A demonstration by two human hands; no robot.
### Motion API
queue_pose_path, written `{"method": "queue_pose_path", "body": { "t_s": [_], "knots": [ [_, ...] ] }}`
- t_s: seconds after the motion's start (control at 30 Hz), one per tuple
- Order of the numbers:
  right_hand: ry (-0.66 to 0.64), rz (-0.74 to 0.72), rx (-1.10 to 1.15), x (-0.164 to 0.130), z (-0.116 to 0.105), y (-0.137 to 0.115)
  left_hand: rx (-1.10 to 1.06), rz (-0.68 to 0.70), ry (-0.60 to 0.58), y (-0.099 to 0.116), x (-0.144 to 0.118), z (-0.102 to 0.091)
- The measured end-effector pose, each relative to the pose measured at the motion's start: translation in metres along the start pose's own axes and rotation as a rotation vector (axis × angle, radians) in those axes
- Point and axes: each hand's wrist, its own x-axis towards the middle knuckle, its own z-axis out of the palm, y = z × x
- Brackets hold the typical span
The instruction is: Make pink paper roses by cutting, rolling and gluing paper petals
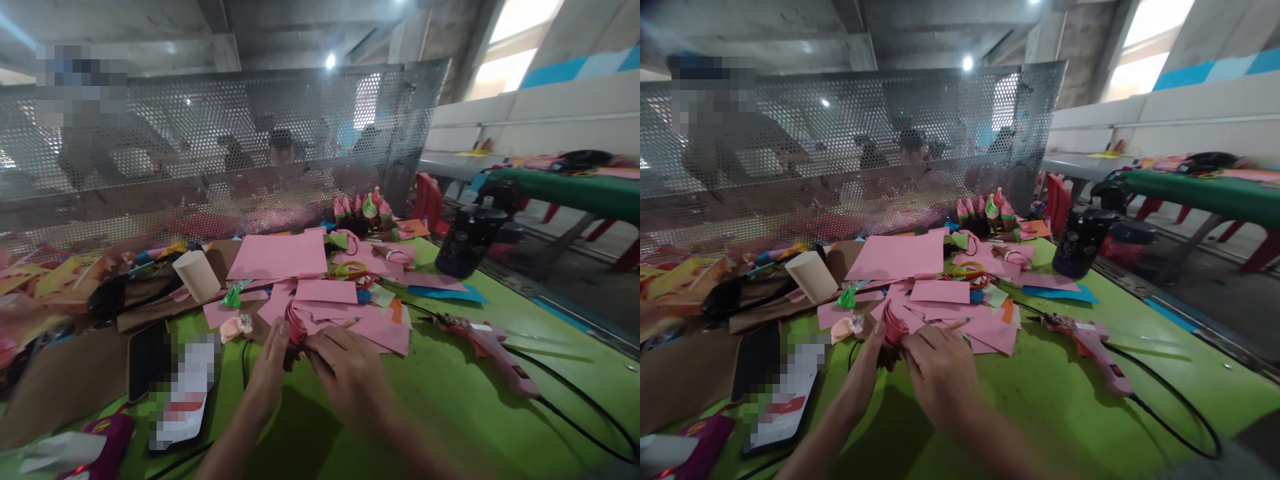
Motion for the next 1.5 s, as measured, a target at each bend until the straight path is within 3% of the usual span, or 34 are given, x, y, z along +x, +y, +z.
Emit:
{"method": "queue_pose_path", "body": {
  "t_s": [0.4,0.67,1.2,1.37,1.5],
  "knots": [
    [-0.071,0.041,0.033,0.000,-0.001,0.000,0.019,0.028,-0.067,-0.004,0.001,0.004],
    [-0.037,0.256,0.421,0.009,-0.008,0.007,0.044,-0.011,-0.164,0.005,0.002,-0.005],
    [-0.036,0.163,0.273,0.008,-0.010,0.009,-0.060,0.051,-0.179,0.006,0.001,-0.007],
    [-0.059,0.168,0.246,0.008,-0.010,0.008,-0.017,0.035,-0.239,0.005,0.001,-0.009],
    [-0.076,0.168,0.233,0.008,-0.011,0.008,-0.024,0.039,-0.182,0.005,0.000,-0.007]
  ]
}}
